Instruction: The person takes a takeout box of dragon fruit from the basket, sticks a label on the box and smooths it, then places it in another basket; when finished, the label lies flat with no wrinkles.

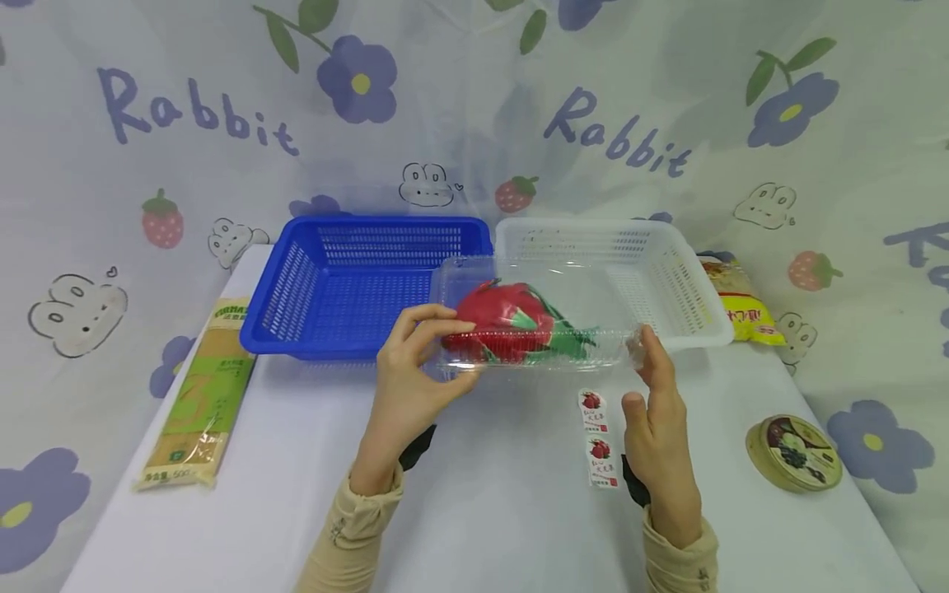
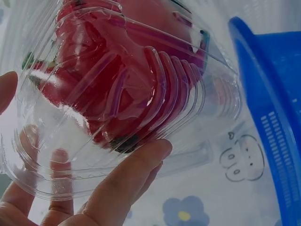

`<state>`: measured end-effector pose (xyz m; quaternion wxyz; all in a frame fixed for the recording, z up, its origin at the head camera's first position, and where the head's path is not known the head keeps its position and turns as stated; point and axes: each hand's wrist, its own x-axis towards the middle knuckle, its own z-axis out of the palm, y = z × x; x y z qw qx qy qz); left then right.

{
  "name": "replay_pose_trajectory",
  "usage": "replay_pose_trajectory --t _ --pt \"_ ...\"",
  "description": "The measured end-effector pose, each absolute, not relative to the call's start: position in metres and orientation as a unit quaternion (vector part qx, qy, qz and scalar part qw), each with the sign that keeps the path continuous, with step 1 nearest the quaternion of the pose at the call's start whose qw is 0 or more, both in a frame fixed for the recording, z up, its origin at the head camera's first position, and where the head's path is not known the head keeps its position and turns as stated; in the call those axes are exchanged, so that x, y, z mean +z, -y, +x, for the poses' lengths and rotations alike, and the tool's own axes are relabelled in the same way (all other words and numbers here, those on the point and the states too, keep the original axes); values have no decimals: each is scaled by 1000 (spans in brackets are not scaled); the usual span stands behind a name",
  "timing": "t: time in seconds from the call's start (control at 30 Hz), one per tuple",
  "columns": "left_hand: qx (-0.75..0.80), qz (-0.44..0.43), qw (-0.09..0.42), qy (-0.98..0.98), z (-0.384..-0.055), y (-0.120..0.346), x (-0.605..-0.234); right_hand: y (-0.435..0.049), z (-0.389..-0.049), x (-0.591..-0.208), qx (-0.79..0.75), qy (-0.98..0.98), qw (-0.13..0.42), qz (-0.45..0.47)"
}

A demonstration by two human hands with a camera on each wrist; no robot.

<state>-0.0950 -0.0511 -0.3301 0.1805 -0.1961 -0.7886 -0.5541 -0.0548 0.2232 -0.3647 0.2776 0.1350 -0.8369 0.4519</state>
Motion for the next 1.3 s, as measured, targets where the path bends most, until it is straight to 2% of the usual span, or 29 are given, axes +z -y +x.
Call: replay_pose_trajectory --t 0.2,0.4,0.5,0.63,0.87,1.03,1.2,1.3 --pt "-534 -231 207 787 -62 75 -345 -217 -44 -363 504 835 171 139" --pt "-512 -291 255 767 -40 91 -361 -209 -42 -372 576 787 92 202" --pt "-515 -318 286 743 -29 89 -374 -205 -39 -381 607 759 74 221" --pt "-534 -328 303 718 -16 85 -394 -198 -34 -388 632 732 98 233" --pt "-561 -258 226 753 2 94 -410 -180 -33 -398 593 756 151 233" --pt "-541 -168 143 812 10 95 -416 -173 -30 -412 539 806 123 214" --pt "-499 -114 69 856 4 101 -417 -168 -32 -426 513 830 83 204" --pt "-480 -99 54 870 2 104 -419 -166 -33 -433 506 835 60 208"
